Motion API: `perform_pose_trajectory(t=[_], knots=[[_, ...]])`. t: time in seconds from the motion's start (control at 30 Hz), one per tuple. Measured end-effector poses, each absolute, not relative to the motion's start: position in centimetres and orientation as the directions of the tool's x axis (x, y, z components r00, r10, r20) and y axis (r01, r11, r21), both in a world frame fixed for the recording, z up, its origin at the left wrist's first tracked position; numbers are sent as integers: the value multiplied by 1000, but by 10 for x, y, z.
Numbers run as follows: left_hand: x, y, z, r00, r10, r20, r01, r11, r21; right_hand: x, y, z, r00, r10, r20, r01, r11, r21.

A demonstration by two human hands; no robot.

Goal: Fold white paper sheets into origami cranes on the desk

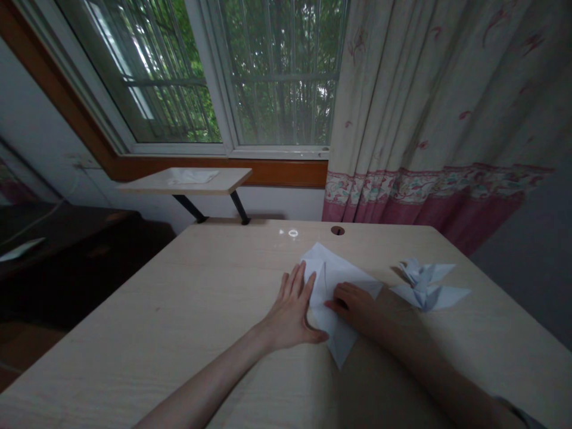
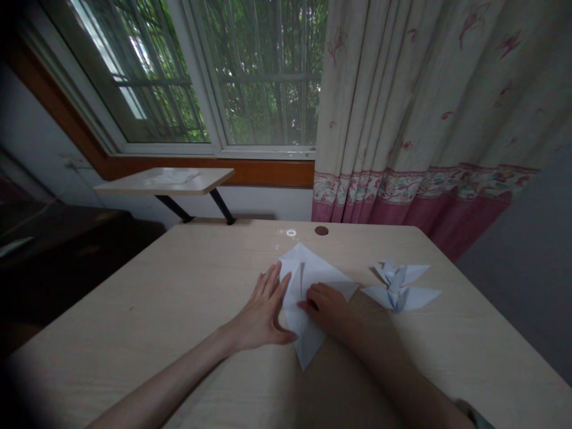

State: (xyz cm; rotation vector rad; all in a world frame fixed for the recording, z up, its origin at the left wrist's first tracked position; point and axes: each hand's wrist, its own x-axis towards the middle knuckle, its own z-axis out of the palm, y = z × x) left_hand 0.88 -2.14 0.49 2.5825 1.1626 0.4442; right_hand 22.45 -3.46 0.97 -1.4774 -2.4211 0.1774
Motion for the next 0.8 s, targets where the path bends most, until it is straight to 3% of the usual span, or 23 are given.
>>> perform_pose_trajectory(t=[0.2, 0.47, 0.8], knots=[[12, -26, 9, 632, 761, 148, 683, -637, 357, 224, -35, 11, -420, 885, 200, 846, 462, -266], [15, -34, 16, 606, 796, 10, 735, -564, 377, 224, -34, 9, -422, 884, 200, 839, 465, -282], [18, -40, 15, 603, 798, 12, 729, -557, 398, 224, -38, 17, -419, 884, 209, 841, 464, -277]])
